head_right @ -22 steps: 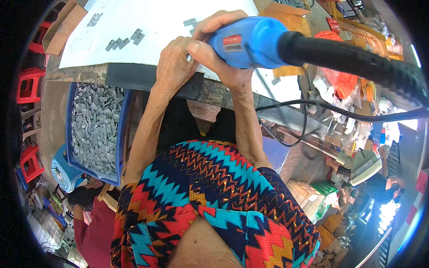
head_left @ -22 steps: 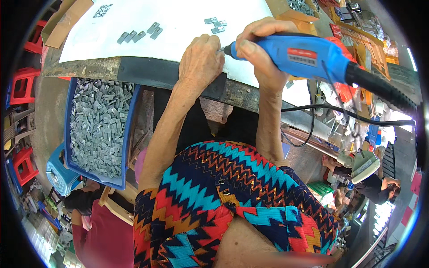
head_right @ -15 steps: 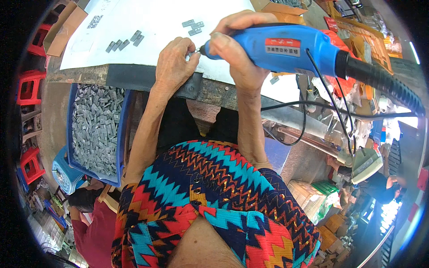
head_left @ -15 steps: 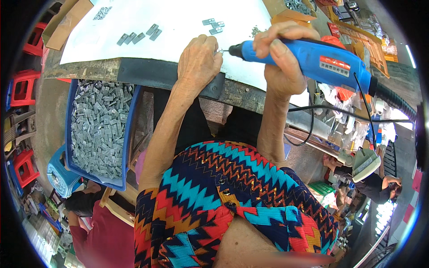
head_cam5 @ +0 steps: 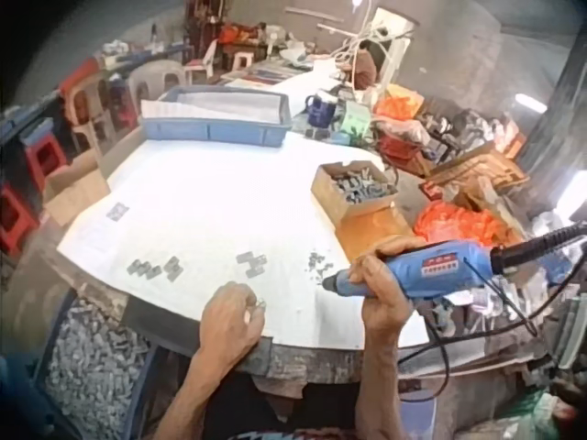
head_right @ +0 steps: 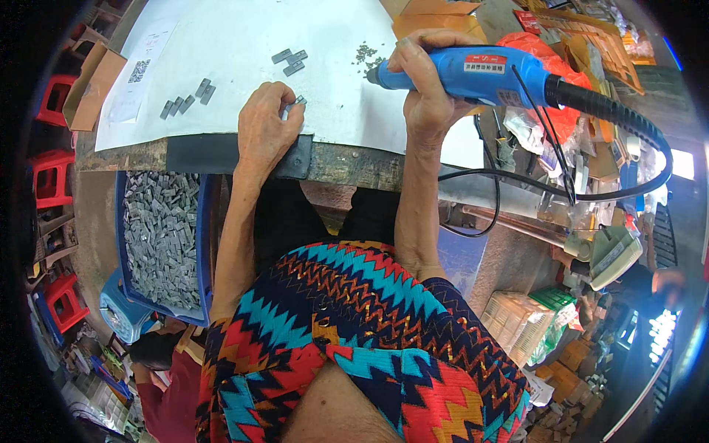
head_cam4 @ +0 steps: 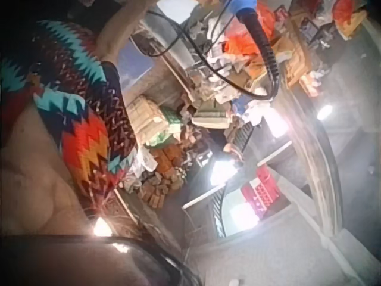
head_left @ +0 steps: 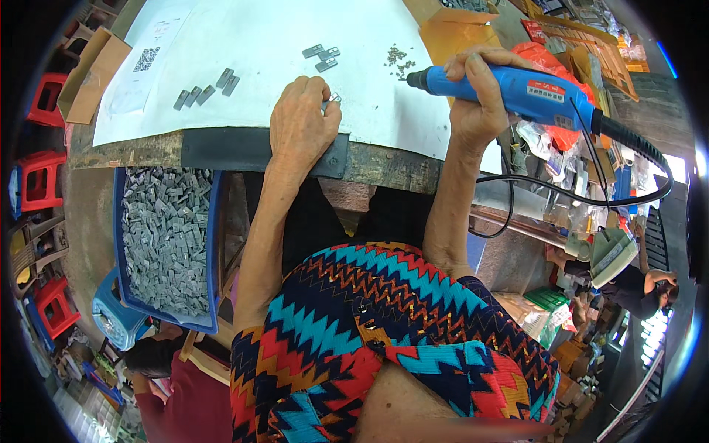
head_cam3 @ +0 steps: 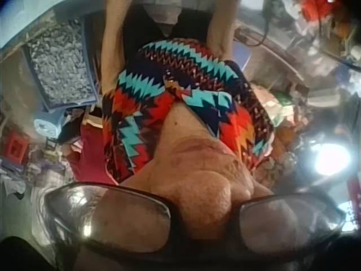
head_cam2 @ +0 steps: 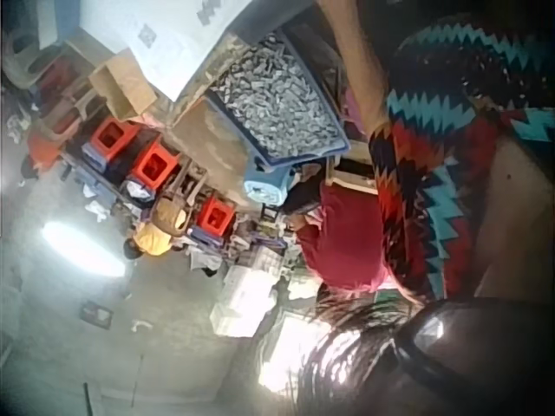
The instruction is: Assembling small hardware components using an electric screwdriver at a workbench.
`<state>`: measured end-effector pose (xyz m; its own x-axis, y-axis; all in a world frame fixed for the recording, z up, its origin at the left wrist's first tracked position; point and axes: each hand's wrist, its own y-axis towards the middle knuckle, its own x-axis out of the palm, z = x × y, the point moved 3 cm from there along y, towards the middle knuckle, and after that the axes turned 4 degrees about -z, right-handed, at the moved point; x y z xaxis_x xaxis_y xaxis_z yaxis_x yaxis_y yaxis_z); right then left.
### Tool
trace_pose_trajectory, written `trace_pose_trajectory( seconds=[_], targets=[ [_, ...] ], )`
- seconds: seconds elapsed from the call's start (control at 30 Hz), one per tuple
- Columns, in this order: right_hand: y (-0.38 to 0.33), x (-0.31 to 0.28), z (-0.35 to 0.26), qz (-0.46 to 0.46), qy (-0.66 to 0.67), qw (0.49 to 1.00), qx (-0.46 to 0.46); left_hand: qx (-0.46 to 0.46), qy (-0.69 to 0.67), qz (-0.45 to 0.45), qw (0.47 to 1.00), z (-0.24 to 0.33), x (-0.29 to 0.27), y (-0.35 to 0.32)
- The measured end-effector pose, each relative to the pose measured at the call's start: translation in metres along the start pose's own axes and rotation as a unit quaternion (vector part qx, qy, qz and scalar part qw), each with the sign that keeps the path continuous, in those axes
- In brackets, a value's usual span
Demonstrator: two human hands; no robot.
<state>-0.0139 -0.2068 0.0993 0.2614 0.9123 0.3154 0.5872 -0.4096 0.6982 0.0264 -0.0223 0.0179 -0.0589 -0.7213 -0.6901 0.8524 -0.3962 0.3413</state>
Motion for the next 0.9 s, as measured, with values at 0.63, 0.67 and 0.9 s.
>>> trace_pose_trajectory(
  seconds=[0.63,0.67,0.9],
  targets=[
    [0.003,-0.014,0.023,0.041,-0.023,0.999,0.026,0.001,-0.006,0.003,1.000,0.000,0.000,0.000],
    [0.001,-0.013,0.021,0.030,-0.018,0.999,0.040,0.000,-0.005,0.003,1.000,0.000,0.000,0.000],
    [0.000,-0.008,0.010,0.039,0.039,0.998,0.015,-0.016,0.057,0.078,0.995,-0.014,-0.007,0.003]
  ],
)
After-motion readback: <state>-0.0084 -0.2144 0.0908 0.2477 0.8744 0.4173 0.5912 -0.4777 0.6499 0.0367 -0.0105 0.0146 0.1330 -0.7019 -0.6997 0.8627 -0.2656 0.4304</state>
